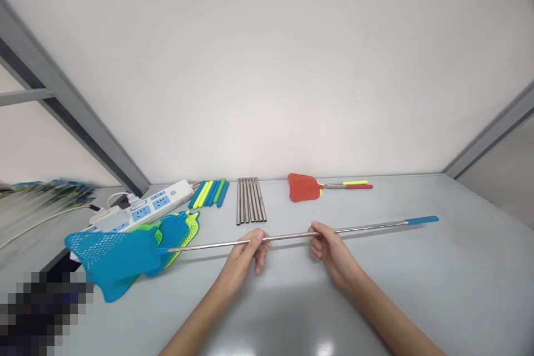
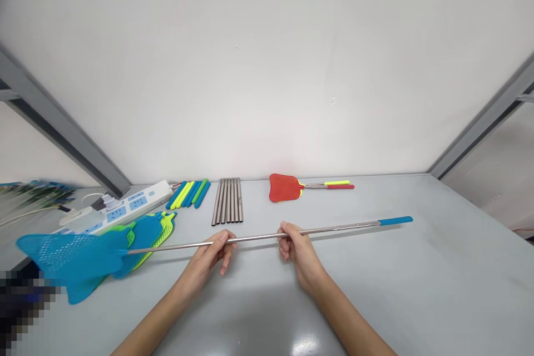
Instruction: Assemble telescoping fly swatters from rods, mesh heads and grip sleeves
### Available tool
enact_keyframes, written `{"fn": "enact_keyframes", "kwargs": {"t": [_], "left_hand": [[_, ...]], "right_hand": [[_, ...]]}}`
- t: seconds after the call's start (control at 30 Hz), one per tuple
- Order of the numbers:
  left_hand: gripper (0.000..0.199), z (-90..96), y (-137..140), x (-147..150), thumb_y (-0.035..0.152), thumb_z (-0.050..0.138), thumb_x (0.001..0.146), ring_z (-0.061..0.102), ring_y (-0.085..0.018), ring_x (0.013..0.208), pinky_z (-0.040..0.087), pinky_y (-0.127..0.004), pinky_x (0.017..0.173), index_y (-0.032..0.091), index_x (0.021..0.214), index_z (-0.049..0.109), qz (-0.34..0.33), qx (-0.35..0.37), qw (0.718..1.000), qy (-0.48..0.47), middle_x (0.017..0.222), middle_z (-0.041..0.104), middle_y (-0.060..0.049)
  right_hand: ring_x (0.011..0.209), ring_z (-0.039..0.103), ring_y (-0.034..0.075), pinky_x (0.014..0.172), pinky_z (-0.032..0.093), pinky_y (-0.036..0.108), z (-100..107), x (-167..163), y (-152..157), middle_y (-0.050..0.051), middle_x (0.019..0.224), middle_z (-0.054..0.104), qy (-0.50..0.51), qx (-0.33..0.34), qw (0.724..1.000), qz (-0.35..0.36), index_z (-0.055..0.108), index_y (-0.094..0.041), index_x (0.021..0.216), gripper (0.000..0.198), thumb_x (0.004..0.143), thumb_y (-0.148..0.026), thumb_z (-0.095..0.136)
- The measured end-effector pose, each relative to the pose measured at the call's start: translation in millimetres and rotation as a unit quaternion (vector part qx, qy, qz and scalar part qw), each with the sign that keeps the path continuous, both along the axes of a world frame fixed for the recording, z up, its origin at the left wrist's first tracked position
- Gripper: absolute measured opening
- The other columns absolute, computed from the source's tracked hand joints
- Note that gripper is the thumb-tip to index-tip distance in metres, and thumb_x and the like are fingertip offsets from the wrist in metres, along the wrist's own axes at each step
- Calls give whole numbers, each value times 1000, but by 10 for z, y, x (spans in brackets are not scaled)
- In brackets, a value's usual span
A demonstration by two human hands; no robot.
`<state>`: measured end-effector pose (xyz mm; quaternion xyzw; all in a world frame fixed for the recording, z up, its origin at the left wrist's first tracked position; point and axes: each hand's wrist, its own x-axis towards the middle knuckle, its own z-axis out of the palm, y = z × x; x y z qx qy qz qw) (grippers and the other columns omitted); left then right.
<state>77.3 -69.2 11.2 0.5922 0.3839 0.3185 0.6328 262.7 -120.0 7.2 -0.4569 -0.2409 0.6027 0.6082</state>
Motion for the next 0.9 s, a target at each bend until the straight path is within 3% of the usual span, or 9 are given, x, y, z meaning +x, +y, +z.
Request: {"fn": "enact_keyframes", "kwargs": {"t": [0.2, 0.47, 0.57, 0.77, 0.9], "left_hand": [[21, 122, 13, -48, 34, 41, 79, 41, -8, 45, 32, -22, 49, 19, 93, 47, 11, -41, 995, -88, 53, 44, 4], [28, 183, 137, -178, 29, 39, 77, 42, -10, 48, 36, -24, 50, 15, 97, 54, 145, -50, 954, -259, 57, 49, 0], [29, 162, 137, -176, 28, 40, 76, 41, -10, 47, 36, -23, 51, 17, 98, 54, 166, -54, 948, -266, 54, 49, 1], [29, 179, 76, -135, 28, 40, 76, 43, -11, 50, 37, -24, 52, 17, 97, 57, 144, -26, 958, -246, 60, 53, 0], [31, 185, 118, -145, 33, 40, 76, 45, -11, 53, 37, -23, 50, 16, 91, 60, 206, -10, 943, -261, 66, 53, -2]], "right_hand": [[49, 42, 10, 46, 31, 21, 32, 62, -5, -1, 54, 48, 36, -14, 999, 21, 58, -18, 80, 26, 72, -41, 50], [53, 42, 11, 48, 35, 22, 50, 213, 34, 0, 56, 47, 76, 26, 996, -38, 57, -18, 69, 18, 71, -36, 53], [52, 42, 11, 46, 34, 22, 94, 195, 30, -1, 55, 45, 72, 27, 996, -42, 56, -20, 67, 16, 70, -35, 54], [52, 43, 11, 46, 34, 21, 108, 159, 18, -2, 53, 46, 79, 34, 996, -12, 57, -20, 70, 16, 73, -35, 51], [66, 53, 17, 46, 35, 23, 118, 165, 7, 5, 65, 58, 43, 24, 999, -4, 60, -19, 81, 25, 73, -40, 49]]}}
